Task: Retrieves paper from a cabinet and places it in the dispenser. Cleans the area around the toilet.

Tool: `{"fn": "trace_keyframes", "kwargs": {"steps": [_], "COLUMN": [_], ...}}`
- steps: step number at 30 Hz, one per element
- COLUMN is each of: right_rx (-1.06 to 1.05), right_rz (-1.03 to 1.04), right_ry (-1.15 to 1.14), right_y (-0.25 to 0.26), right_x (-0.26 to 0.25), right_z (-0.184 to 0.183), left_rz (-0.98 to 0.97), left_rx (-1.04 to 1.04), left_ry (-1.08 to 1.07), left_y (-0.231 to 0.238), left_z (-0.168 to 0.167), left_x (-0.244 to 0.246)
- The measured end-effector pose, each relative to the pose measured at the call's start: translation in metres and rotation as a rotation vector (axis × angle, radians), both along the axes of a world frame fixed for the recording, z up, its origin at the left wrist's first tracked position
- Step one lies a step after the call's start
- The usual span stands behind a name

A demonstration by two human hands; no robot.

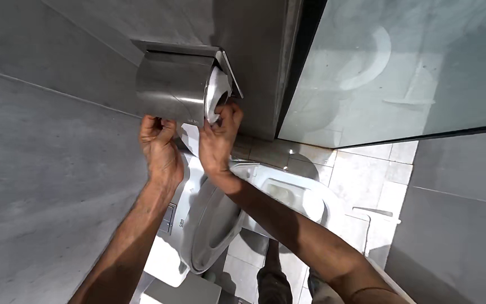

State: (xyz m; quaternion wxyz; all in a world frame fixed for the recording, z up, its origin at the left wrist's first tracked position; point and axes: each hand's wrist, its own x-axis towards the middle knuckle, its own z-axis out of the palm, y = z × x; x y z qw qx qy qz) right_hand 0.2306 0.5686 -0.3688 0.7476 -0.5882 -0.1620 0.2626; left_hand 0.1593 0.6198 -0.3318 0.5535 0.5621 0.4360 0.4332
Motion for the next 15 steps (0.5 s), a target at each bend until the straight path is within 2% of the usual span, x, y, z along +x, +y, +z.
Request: {"fn": "trace_keyframes", "kwargs": {"steps": [3, 8, 11, 15], "right_rx": [-0.048, 0.029, 0.049, -0.023], "right_rz": [-0.024, -0.001, -0.106, -0.102], "right_ry": [-0.037, -0.037, -0.04, 0.029], "right_y": [0.017, 0.022, 0.035, 0.034], "right_x": [-0.003, 0.014, 0.012, 0.014], "right_z": [0.011, 0.026, 0.023, 0.037], "left_rz": [-0.044, -0.042, -0.011, 0.095], "left_rx": [0.022, 0.09, 0.028, -0.089], "left_ry": [0.009, 0.046, -0.004, 0.019], "left_y": [0.01, 0.042, 0.05, 0.044], "left_z": [-0.002, -0.012, -0.025, -0.025], "left_x": [-0.006, 0.006, 0.016, 0.03]}}
